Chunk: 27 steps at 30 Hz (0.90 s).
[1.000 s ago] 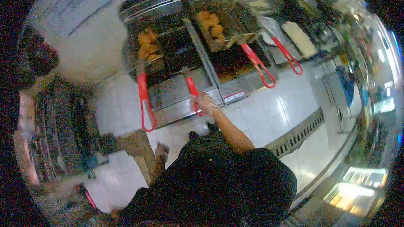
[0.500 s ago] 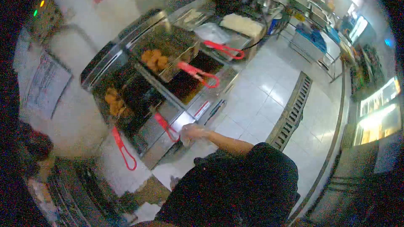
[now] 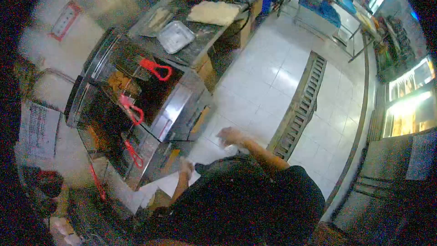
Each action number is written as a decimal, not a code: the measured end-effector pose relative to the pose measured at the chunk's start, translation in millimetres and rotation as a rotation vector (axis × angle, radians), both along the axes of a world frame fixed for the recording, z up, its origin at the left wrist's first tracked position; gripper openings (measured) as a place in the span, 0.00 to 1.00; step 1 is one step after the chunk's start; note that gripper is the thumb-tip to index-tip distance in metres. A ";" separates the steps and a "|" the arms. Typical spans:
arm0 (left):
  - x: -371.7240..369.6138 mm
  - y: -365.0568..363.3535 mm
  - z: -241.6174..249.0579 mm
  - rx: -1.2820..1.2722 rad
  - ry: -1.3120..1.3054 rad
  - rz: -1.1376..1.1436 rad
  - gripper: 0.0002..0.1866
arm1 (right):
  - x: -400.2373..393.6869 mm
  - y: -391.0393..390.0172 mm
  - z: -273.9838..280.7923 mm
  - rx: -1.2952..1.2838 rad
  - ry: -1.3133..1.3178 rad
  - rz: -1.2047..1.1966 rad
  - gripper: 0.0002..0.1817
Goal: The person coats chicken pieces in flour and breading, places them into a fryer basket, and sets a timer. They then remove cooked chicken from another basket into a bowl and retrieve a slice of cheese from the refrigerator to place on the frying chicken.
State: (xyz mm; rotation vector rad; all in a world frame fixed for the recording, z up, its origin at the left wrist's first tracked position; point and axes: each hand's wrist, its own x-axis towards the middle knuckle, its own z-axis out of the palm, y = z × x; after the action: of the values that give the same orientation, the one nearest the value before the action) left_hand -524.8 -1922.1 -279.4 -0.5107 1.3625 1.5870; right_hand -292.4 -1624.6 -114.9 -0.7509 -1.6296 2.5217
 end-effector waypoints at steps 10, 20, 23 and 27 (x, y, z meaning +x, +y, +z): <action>19.7 225.3 42.8 -0.282 0.226 -0.850 0.28 | 151.3 107.1 16.5 -0.136 -0.207 -0.831 0.18; 11.5 444.6 -18.3 -0.163 0.262 -0.858 0.25 | 129.7 252.4 -33.6 -0.219 -0.380 -0.796 0.27; 4.5 503.9 -21.4 -0.079 0.056 -0.742 0.21 | 128.6 313.6 -31.5 -0.156 -0.381 -0.766 0.27; 9.3 599.2 6.3 0.051 0.318 -0.805 0.18 | 125.0 414.0 -71.0 -0.114 -0.309 -0.867 0.23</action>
State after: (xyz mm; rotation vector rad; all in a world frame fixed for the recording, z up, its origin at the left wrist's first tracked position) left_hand -515.5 -1323.0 -273.0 0.3234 1.4911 1.0414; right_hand -167.4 -1210.6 -185.9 -1.5088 -0.8842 1.9173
